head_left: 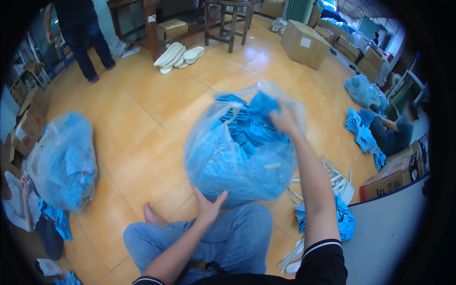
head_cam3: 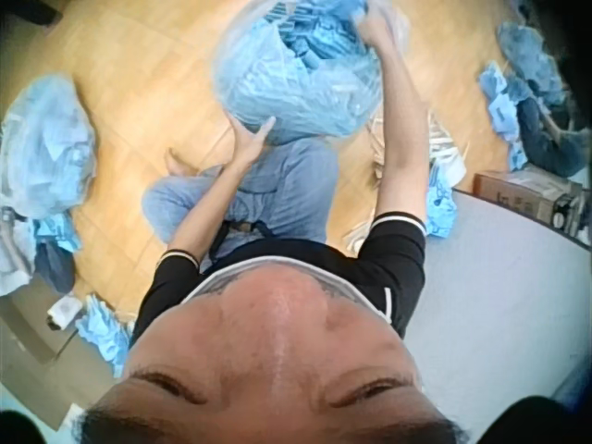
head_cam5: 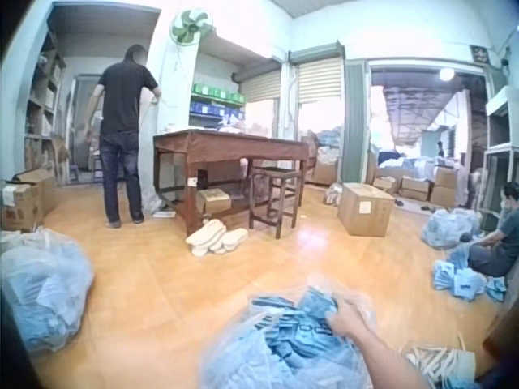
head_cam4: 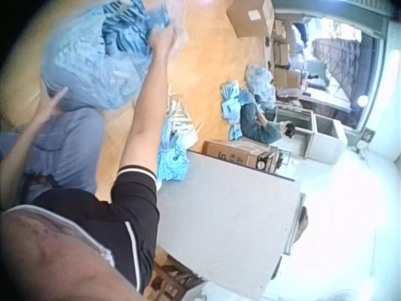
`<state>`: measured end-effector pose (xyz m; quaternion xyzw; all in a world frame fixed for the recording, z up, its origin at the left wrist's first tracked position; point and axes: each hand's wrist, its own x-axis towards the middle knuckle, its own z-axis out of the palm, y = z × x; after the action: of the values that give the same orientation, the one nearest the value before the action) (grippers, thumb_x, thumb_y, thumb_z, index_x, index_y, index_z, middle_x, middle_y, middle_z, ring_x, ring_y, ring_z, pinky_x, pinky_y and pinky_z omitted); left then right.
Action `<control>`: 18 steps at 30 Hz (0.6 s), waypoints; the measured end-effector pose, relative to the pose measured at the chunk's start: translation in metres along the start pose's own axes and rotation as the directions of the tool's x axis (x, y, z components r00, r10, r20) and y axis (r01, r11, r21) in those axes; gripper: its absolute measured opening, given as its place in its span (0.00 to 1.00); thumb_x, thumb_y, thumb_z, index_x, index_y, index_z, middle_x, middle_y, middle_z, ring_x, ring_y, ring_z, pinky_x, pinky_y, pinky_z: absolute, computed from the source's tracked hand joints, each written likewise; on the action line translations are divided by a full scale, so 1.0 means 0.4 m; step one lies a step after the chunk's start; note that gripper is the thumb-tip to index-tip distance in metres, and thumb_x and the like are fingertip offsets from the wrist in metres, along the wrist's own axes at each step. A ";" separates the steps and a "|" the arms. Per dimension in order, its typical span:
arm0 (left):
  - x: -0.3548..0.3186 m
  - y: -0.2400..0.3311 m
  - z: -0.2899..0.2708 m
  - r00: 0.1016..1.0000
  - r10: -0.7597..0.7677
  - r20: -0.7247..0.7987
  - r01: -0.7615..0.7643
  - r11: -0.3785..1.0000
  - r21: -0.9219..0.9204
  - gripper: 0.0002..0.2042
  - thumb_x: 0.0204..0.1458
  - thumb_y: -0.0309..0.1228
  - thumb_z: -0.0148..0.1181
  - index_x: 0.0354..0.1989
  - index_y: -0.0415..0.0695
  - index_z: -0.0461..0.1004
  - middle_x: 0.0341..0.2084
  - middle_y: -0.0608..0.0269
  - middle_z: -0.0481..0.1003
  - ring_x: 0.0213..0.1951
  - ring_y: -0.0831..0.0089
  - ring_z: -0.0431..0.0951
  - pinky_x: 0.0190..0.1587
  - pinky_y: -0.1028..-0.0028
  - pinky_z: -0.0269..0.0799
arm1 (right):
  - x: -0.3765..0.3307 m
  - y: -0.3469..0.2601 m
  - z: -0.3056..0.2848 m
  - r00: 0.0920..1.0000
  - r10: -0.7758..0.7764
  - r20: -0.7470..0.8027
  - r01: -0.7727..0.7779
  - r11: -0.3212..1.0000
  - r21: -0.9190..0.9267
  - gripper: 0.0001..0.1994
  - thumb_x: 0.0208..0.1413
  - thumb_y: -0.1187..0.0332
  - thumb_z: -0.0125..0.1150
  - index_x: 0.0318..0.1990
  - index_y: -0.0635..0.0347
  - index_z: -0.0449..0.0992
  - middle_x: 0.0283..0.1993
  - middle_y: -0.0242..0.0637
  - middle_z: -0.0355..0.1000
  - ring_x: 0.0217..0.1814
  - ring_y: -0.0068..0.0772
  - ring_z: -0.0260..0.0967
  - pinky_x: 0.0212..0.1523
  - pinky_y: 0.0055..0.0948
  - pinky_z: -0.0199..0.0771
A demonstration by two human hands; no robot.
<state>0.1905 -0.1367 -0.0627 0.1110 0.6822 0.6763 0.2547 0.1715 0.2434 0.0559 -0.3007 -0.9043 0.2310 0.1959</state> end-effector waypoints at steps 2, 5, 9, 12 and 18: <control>0.004 -0.006 0.024 0.998 0.027 -0.058 -0.018 0.989 0.146 0.66 0.47 0.48 0.73 0.70 0.32 0.16 0.72 0.31 0.29 0.74 0.44 0.34 0.74 0.56 0.36 | 0.060 0.038 -0.087 0.952 0.297 -0.066 -0.283 0.944 0.167 0.34 0.53 0.60 0.63 0.68 0.58 0.63 0.55 0.54 0.75 0.57 0.52 0.73 0.59 0.44 0.72; 0.030 -0.001 0.079 0.981 -0.112 -0.161 0.152 0.952 0.264 0.68 0.46 0.50 0.73 0.70 0.33 0.14 0.70 0.25 0.25 0.73 0.37 0.30 0.73 0.52 0.33 | 0.070 -0.013 -0.243 0.950 0.293 0.106 -0.288 0.699 0.655 0.23 0.57 0.65 0.60 0.59 0.64 0.70 0.49 0.45 0.76 0.48 0.37 0.76 0.49 0.35 0.77; 0.103 0.006 0.138 0.944 -0.298 -0.143 0.314 0.944 0.104 0.71 0.44 0.53 0.74 0.68 0.34 0.11 0.65 0.14 0.19 0.71 0.30 0.27 0.73 0.49 0.34 | -0.039 -0.219 -0.488 0.998 0.068 -0.005 -0.055 0.839 0.542 0.27 0.60 0.61 0.63 0.62 0.66 0.65 0.53 0.42 0.74 0.52 0.33 0.74 0.53 0.33 0.76; 0.180 0.025 0.113 0.970 -0.244 -0.023 0.245 0.964 0.102 0.67 0.46 0.52 0.72 0.72 0.37 0.17 0.69 0.21 0.32 0.72 0.38 0.41 0.71 0.49 0.44 | -0.137 -0.360 -0.550 0.985 -0.030 -0.170 0.132 0.765 0.630 0.25 0.61 0.60 0.62 0.60 0.66 0.67 0.53 0.42 0.74 0.51 0.31 0.75 0.50 0.30 0.77; 0.150 0.201 -0.106 0.984 0.000 0.179 0.043 0.970 -0.240 0.39 0.63 0.50 0.54 0.74 0.41 0.47 0.71 0.52 0.55 0.70 0.59 0.57 0.67 0.58 0.56 | -0.370 -0.484 -0.501 0.929 -0.136 -0.343 0.350 0.618 0.704 0.24 0.61 0.65 0.64 0.61 0.65 0.67 0.55 0.41 0.74 0.52 0.30 0.74 0.52 0.30 0.76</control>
<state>0.1034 -0.1387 0.0022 0.1313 0.5701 0.7393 0.3335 0.2923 0.0717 0.2913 -0.0928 -0.7249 0.5155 0.4475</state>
